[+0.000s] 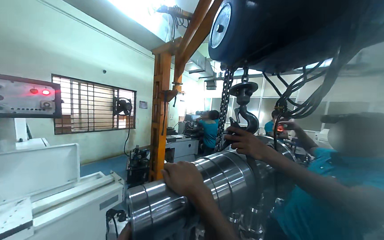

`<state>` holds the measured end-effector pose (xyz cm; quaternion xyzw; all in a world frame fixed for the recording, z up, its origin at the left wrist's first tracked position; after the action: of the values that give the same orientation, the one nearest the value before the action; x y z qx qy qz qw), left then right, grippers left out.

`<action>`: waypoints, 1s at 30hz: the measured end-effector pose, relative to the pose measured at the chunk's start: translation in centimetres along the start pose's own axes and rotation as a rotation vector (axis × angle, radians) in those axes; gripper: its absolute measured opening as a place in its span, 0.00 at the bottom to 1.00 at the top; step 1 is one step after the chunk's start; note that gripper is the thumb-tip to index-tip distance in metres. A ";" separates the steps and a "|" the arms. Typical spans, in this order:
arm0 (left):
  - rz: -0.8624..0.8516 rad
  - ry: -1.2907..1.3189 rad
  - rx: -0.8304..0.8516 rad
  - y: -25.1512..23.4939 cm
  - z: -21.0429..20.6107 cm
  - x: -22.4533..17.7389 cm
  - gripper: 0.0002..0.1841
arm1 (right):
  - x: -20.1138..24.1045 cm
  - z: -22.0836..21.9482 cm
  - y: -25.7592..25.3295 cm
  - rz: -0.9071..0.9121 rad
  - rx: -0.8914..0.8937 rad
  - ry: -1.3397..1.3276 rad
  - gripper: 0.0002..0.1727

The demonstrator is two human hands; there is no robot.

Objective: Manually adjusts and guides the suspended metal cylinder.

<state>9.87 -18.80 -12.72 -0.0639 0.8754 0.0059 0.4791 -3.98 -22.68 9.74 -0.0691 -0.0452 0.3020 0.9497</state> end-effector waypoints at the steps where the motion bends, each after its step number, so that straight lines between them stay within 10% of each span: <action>1: -0.005 -0.011 -0.029 0.4 0.0 -0.2 0.23 | 0.1 -0.1 0.1 -0.005 0.003 -0.011 0.27; 30: 0.058 -0.089 0.010 2.7 -0.5 -2.6 0.16 | 0.6 -0.2 -1.1 0.127 -0.252 0.125 0.21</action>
<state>10.51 -15.88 -10.34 -0.0359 0.8547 0.0182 0.5175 -2.85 -23.22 9.73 -0.2092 -0.0190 0.3484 0.9135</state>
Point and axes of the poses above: each hand's wrist, its own y-axis away from the middle knuckle, its own z-axis out of the back of the hand, x = y × z, the point moved 7 cm from there along -y, towards the middle knuckle, and after that the axes turned 4 degrees about z, right-handed, at the moved point
